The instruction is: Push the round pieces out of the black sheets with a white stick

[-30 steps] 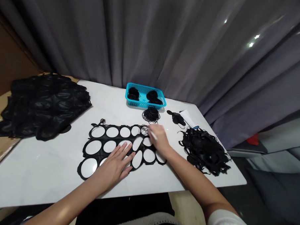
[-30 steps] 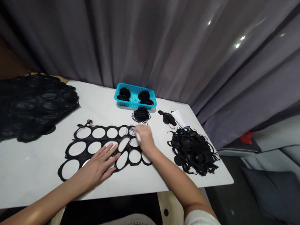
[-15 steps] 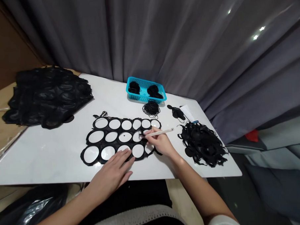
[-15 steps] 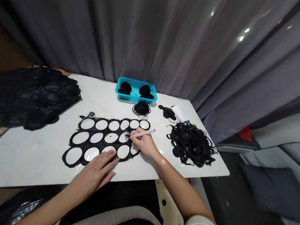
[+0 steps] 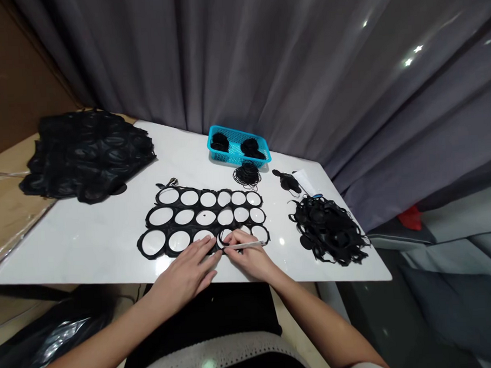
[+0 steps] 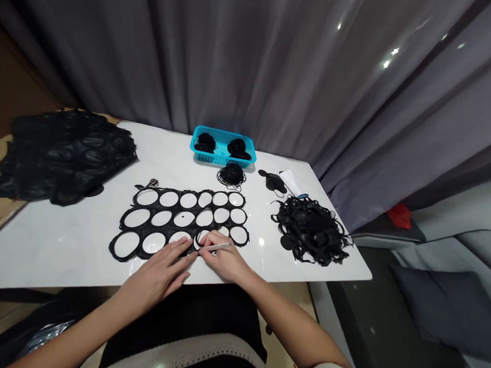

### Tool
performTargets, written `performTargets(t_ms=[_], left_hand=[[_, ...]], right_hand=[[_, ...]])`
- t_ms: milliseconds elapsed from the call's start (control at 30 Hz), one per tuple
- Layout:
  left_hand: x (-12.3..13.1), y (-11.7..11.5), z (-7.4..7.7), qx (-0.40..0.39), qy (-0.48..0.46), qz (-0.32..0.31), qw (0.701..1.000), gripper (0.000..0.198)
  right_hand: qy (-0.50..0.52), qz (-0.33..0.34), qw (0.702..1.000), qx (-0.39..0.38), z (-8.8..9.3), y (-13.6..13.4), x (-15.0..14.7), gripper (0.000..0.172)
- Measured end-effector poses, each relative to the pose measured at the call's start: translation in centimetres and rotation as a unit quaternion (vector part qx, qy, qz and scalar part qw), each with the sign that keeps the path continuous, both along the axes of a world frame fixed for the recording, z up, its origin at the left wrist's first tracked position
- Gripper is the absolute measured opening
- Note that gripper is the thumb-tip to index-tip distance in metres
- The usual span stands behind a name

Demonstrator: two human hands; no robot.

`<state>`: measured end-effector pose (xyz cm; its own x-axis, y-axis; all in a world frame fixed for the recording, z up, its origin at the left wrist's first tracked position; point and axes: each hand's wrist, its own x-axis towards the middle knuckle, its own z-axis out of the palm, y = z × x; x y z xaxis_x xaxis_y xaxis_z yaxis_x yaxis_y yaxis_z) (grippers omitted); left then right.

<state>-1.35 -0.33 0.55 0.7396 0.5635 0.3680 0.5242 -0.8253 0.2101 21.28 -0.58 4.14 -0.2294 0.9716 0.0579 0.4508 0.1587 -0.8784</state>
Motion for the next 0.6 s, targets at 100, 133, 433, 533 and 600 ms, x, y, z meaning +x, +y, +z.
performTargets(t_ms=[100, 133, 433, 533, 600], left_hand=[[-0.01, 0.00, 0.02, 0.004, 0.004, 0.000, 1.000, 0.039], [-0.02, 0.01, 0.02, 0.005, 0.004, 0.000, 1.000, 0.039], [0.01, 0.09, 0.00, 0.000, -0.001, -0.001, 1.000, 0.038], [0.00, 0.08, -0.02, 0.009, 0.006, 0.003, 1.000, 0.037], [-0.02, 0.08, 0.00, 0.016, 0.012, 0.002, 1.000, 0.037]], right_hand=[[0.002, -0.005, 1.000, -0.001, -0.09, -0.06, -0.06, 0.021], [0.004, -0.007, 1.000, -0.004, -0.10, -0.06, -0.07, 0.020], [0.019, -0.020, 1.000, -0.007, -0.14, -0.18, -0.09, 0.020], [0.026, -0.026, 0.999, -0.010, -0.25, -0.26, -0.07, 0.019], [0.023, -0.018, 1.000, -0.007, -0.28, -0.29, -0.07, 0.020]])
